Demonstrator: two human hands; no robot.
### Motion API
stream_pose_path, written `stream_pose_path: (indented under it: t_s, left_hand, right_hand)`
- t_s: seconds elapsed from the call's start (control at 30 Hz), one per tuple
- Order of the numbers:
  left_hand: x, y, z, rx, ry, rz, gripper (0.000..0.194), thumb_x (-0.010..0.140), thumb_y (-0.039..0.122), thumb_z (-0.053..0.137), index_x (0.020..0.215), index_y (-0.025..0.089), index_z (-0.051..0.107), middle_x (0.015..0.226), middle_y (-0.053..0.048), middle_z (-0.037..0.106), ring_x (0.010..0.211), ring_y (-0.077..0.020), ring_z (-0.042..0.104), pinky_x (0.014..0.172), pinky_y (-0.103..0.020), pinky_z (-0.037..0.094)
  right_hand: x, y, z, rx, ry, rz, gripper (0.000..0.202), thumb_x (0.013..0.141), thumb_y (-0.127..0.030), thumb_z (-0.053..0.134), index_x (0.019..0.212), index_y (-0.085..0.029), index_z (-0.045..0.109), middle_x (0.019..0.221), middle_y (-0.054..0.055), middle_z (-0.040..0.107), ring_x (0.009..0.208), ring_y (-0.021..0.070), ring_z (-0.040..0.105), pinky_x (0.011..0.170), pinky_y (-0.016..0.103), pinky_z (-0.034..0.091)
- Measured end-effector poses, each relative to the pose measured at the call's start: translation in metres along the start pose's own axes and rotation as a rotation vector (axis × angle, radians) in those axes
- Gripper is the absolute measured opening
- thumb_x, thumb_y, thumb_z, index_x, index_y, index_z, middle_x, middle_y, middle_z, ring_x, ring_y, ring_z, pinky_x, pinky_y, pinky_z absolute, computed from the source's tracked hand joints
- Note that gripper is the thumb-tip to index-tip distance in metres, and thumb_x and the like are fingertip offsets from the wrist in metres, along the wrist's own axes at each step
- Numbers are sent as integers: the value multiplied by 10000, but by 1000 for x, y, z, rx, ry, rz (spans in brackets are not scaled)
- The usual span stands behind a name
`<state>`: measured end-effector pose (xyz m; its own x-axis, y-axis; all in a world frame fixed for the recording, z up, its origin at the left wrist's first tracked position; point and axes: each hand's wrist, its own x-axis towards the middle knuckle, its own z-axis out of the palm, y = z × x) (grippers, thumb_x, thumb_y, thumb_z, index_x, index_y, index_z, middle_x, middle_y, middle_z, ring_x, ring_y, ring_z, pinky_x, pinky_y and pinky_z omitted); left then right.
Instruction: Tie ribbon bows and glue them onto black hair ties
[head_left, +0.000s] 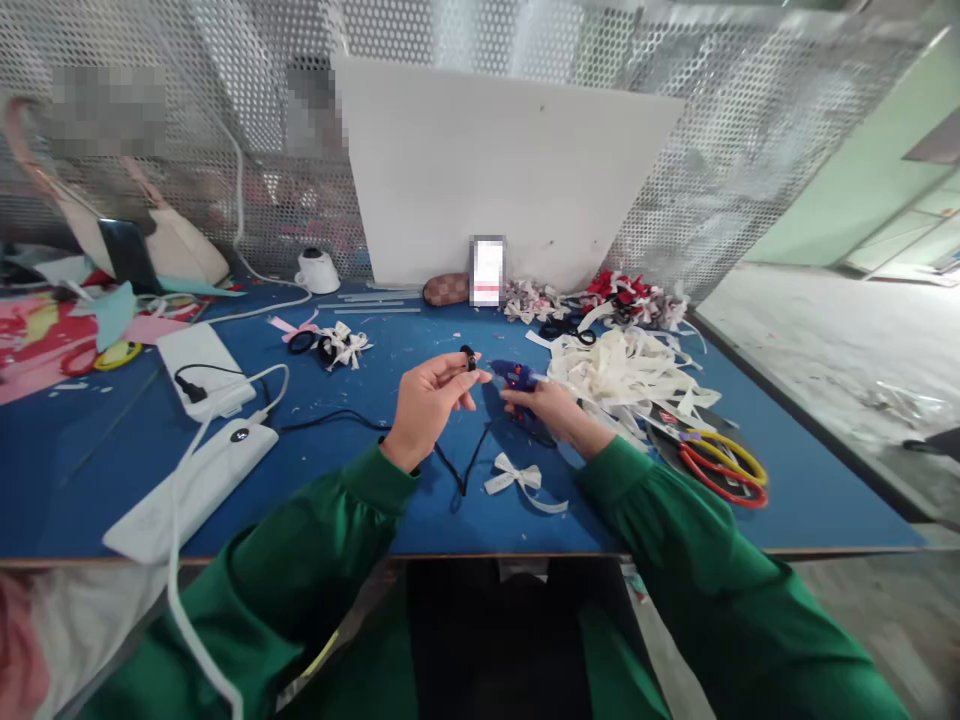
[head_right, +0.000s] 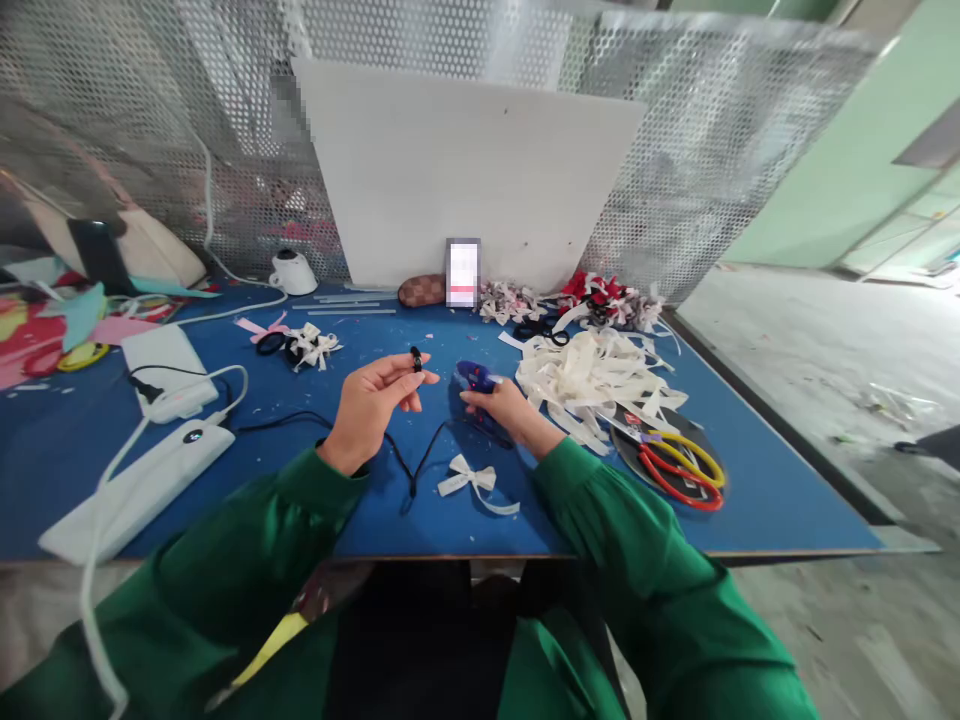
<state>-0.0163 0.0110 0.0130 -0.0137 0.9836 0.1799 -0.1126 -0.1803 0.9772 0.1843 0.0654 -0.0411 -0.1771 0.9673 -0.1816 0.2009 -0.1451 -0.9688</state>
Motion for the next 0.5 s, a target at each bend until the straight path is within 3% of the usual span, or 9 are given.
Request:
stream_pose_path:
  t_s: [0.13,0.3,0.4,0.5]
  left_hand:
    - [2,1,0,23,-3,54,365,770,380,755,1047,143,736,914,-92,787,524,-91,583,518,-263,440]
    - [5,-1,0,45,8,79,333,782,351,738,1038,138,731,914,-90,789,507,-83,568,519,-261,430]
    - [6,-5,1,44,-9,87,320,790,331,729,1039,130,732,904,-89,790,504,-78,567,513,-252,421]
    - [6,-9,2,35,-29,80,325,773,316,739,1041,131,739,891,-84,790,499,-78,569,499,-241,418]
  right_hand:
    - [26,-12,8,-99,12,-69,187,631,-219,760,756,-132,652,621,-2,637,581,127,556,611,271,448]
    - [56,-20,25,-417,159,-292,314,768,-222,704,1049,-83,692,1035,98,730,895,174,633,827,278,466]
    - [49,-25,27,-683,231,-370,356,881,-270,620,1181,-87,674,1189,147,694,959,200,636,851,300,444]
    - [16,-29,16,-958,327,-340,304,930,-337,573,1114,-137,709,1132,143,702,933,225,641,780,309,414]
